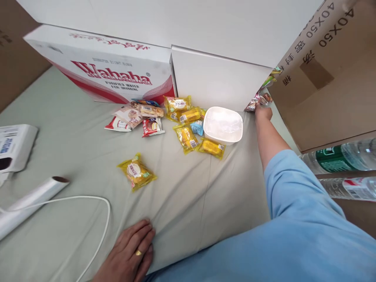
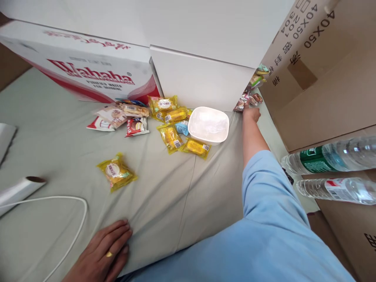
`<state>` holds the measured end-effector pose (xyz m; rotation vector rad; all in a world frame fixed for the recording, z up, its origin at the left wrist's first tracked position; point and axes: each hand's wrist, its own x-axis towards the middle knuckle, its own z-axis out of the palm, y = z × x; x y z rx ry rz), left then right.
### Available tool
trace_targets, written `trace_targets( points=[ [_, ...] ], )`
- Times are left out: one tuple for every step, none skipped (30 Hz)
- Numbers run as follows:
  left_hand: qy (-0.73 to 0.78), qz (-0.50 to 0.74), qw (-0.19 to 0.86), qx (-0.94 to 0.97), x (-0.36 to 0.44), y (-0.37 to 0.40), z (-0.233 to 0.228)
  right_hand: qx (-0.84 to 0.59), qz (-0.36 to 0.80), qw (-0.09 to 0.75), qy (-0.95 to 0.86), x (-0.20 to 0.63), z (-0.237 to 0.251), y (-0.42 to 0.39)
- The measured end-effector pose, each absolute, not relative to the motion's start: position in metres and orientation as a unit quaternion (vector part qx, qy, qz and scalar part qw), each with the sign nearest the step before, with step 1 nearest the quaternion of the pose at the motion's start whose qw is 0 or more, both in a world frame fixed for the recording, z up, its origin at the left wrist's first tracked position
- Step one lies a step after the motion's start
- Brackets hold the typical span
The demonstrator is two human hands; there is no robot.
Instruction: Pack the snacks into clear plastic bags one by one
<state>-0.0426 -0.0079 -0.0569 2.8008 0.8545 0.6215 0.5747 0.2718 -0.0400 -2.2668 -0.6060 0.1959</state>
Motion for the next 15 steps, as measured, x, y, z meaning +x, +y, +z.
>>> trace_targets(
  points=[
    [0.284,0.209,0.068,0.933,-0.042,-0.009,-0.057,-0.897,0.044,0.38,-0.222,0.569,-0.038,0.266],
    [0.285,0.212,0.062,0.933,-0.041,-0.011,-0.058,-0.898,0.018,0.388,-0.207,0.563,-0.037,0.26],
    [0.288,0.217,0.055,0.931,-0.041,-0.012,-0.059,-0.893,-0.003,0.402,-0.202,0.556,-0.035,0.254],
    [0.292,0.223,0.047,0.929,-0.04,-0.014,-0.06,-0.883,-0.018,0.416,-0.216,0.548,-0.033,0.248],
    [0.298,0.231,0.038,0.925,-0.039,-0.016,-0.061,-0.866,-0.028,0.436,-0.245,0.539,-0.031,0.242],
    [0.305,0.239,0.029,0.921,-0.037,-0.018,-0.063,-0.842,-0.031,0.459,-0.284,0.53,-0.029,0.236],
    [0.314,0.246,0.021,0.917,-0.036,-0.02,-0.064,-0.813,-0.028,0.479,-0.329,0.52,-0.025,0.231],
    [0.323,0.255,0.016,0.911,-0.034,-0.021,-0.065,-0.783,-0.023,0.495,-0.377,0.511,-0.021,0.225],
    [0.331,0.265,0.014,0.905,-0.033,-0.022,-0.066,-0.756,-0.016,0.5,-0.422,0.503,-0.015,0.221],
    [0.339,0.277,0.014,0.899,-0.032,-0.023,-0.067,-0.739,-0.008,0.49,-0.463,0.494,-0.009,0.218],
    [0.346,0.288,0.015,0.893,-0.031,-0.023,-0.067,-0.73,0.003,0.466,-0.5,0.486,-0.002,0.217],
    [0.349,0.298,0.016,0.888,-0.03,-0.023,-0.068,-0.729,0.015,0.428,-0.534,0.479,0.006,0.218],
    [0.349,0.307,0.017,0.885,-0.03,-0.023,-0.068,-0.736,0.026,0.377,-0.563,0.471,0.012,0.22],
    [0.348,0.313,0.018,0.884,-0.03,-0.023,-0.068,-0.748,0.035,0.313,-0.585,0.463,0.018,0.224],
    [0.346,0.316,0.017,0.883,-0.03,-0.023,-0.069,-0.761,0.04,0.244,-0.6,0.455,0.022,0.229]
  ],
)
